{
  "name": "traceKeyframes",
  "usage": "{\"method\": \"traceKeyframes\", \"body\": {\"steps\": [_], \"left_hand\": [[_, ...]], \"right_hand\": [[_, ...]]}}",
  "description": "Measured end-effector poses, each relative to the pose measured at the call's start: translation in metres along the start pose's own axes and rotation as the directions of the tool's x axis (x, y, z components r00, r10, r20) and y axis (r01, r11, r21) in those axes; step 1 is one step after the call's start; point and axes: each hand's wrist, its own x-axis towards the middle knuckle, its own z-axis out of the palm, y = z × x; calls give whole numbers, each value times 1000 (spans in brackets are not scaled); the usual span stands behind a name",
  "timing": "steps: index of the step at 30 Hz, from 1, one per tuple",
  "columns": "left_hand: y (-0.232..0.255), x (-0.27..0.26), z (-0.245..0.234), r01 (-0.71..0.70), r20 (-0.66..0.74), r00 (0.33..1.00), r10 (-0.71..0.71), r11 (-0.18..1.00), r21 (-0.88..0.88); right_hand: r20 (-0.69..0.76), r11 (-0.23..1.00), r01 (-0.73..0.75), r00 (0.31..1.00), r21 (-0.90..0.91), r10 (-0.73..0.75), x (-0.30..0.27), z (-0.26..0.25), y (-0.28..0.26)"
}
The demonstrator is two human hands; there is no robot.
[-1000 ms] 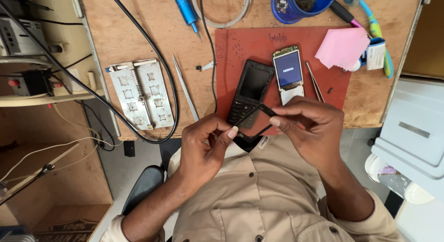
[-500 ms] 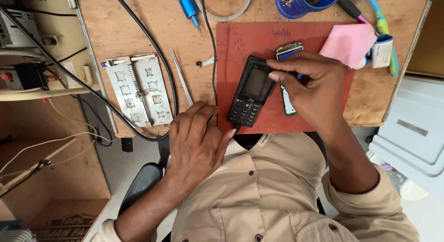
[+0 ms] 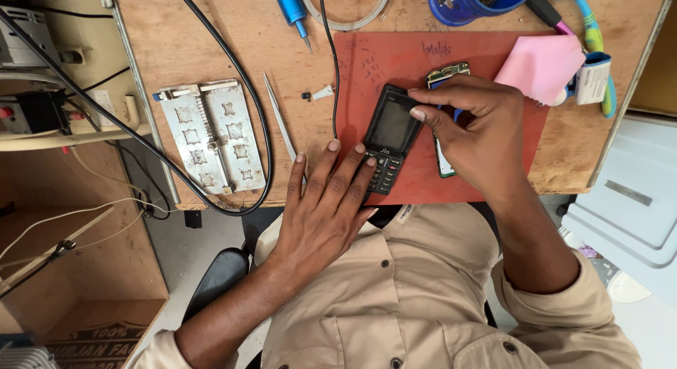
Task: The person cleans a mobile phone screen with a pink cloth, then applies a small amount of white adhesive from a tube onto the screen. They wipe the screen again with the cloth and reattach the phone's front cover. Finally, they open a second mobile phone to reveal its internal circuit board.
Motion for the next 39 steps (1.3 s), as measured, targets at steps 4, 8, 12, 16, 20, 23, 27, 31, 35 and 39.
{"method": "traceKeyframes", "body": {"steps": [4, 8, 12, 16, 20, 23, 27, 31, 35, 39], "left_hand": [[-1, 1, 2, -4, 19, 1000, 4, 1000, -1], [0, 2, 2, -16, 20, 1000, 16, 1000, 9], [-1, 3, 3, -30, 8, 1000, 30, 999, 15], [-1, 3, 4, -43, 23, 999, 42, 998, 38], [-1, 3, 5, -54, 22, 998, 53, 996, 68], [-1, 4, 5, -61, 21, 998, 59, 995, 82], [-1, 4, 4, -60, 19, 998, 58, 994, 90], [0, 5, 5, -57, -4, 998, 57, 993, 101], [0, 6, 4, -56, 1, 998, 56, 995, 80], [1, 7, 4, -76, -16, 997, 79, 987, 138]], "right_hand": [[-11, 999, -13, 1000, -33, 12, 1, 0, -2], [-21, 999, -9, 1000, -47, 8, 1, 2, -3], [-33, 998, 22, 999, -51, -24, -1, 3, -2], [-21, 998, 57, 998, -40, -58, -1, 0, 0], [-15, 999, -3, 1000, -36, 2, -1, -1, 0], [-10, 998, -6, 1000, -55, 6, 1, -1, -2], [-11, 993, 10, 1000, -117, -12, 1, -2, -3], [-10, 985, 84, 996, -151, -86, -2, -2, -2], [-10, 974, 102, 994, -200, -106, -1, -2, -3], [-9, 951, 135, 990, -278, -143, -1, -1, -8]]}}
